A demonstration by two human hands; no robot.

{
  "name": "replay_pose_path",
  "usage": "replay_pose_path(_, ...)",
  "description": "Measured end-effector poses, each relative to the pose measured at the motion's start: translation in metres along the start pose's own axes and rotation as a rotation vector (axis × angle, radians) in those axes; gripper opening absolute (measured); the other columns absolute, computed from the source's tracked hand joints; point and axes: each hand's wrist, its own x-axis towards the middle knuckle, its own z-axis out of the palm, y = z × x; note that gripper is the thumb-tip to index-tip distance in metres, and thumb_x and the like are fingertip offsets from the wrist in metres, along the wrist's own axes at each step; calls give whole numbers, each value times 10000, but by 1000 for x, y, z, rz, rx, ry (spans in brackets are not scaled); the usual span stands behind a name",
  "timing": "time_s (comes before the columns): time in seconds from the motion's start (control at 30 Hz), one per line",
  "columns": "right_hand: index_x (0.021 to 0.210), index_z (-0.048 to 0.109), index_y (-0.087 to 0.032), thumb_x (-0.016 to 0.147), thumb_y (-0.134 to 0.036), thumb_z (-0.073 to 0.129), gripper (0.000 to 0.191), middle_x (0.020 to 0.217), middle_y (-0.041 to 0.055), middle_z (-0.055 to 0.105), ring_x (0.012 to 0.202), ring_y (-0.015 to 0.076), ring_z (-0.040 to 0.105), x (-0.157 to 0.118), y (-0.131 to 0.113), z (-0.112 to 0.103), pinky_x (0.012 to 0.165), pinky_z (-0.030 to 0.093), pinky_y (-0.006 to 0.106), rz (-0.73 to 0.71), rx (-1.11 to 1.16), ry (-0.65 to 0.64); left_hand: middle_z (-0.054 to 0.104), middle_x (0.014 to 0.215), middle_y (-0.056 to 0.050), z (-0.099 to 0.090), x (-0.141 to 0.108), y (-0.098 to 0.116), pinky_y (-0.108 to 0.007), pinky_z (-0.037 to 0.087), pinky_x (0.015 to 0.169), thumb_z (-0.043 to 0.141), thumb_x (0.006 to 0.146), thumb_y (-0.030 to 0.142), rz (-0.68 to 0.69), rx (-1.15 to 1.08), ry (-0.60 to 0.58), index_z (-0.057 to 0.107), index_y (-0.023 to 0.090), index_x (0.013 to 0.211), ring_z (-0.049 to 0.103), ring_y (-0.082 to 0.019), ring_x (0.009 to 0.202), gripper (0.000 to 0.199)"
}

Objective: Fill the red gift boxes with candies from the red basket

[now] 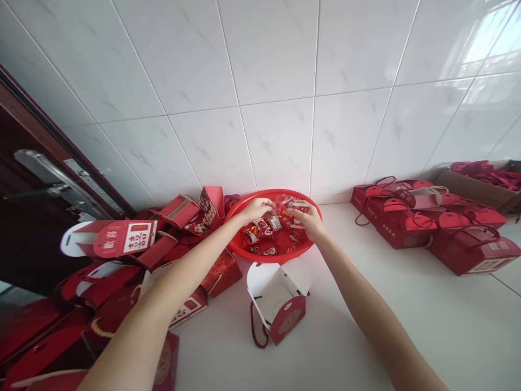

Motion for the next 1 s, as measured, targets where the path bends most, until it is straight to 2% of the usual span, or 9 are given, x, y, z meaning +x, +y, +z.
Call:
replay_pose_path(0.17,905,581,-225,598,-273,824,394,719,-15,708,619,185,701,0,-1,1,557,564,286,21,-8,38,776,893,-63,-4,4,-31,-258,531,794,641,708,111,-131,308,-97,738,193,798,709,-236,928,156)
replay_pose_path(0.27,916,589,-222,600,-261,823,395,734,-19,712,620,170,699,1,-1,1,581,571,281,24,-18,55,782,870,-30,-4,3,-39,-226,516,721,662,653,130,-161,394,-194,767,228,881,702,-215,857,269)
replay_pose_path(0.33,926,595,-223,596,-264,827,405,744,-20,716,629,168,700,1,-1,1,593,574,283,24,-23,57,787,886,-7,-5,3,-39,-204,504,674,647,652,138,-157,402,-268,777,245,954,698,-189,805,346)
replay_pose_path(0.4,917,599,-221,593,-275,830,401,754,-13,720,639,173,701,1,-1,1,599,577,291,17,-24,46,790,894,-4,-7,4,-37,-194,496,657,624,663,139,-143,393,-322,790,240,939,700,-180,799,337)
replay_pose_path(0.57,877,594,-222,580,-276,833,385,736,-3,712,633,196,699,0,0,1,566,569,307,-9,5,23,791,960,-30,-17,7,-34,-215,498,737,638,663,151,-118,411,-311,798,224,851,696,-215,921,258)
replay_pose_path(0.7,861,594,-227,581,-252,825,364,737,-10,703,639,191,695,0,-1,2,577,569,309,7,-6,57,788,889,-46,-17,6,-34,-232,495,711,780,574,223,-155,481,-336,774,217,751,692,-243,882,177)
replay_pose_path(0.8,841,600,-226,589,-263,814,332,746,-10,700,652,183,694,-2,-3,3,591,566,304,-2,-29,43,771,782,-41,-10,1,-31,-245,505,683,873,466,296,-177,514,-403,751,206,688,695,-248,793,268)
replay_pose_path(0.9,848,599,-227,582,-264,810,341,736,-19,695,644,178,690,-2,-3,3,589,562,298,-1,-39,44,773,834,-47,-1,-4,-26,-258,517,695,909,402,281,-159,519,-405,763,201,795,699,-260,802,427)
replay_pose_path(1.0,871,598,-222,576,-275,818,372,729,-21,697,634,179,688,0,-1,1,588,567,302,-1,-27,24,757,1064,-69,3,-5,-21,-255,511,784,868,527,244,-100,504,-306,729,207,1085,686,-263,961,576)
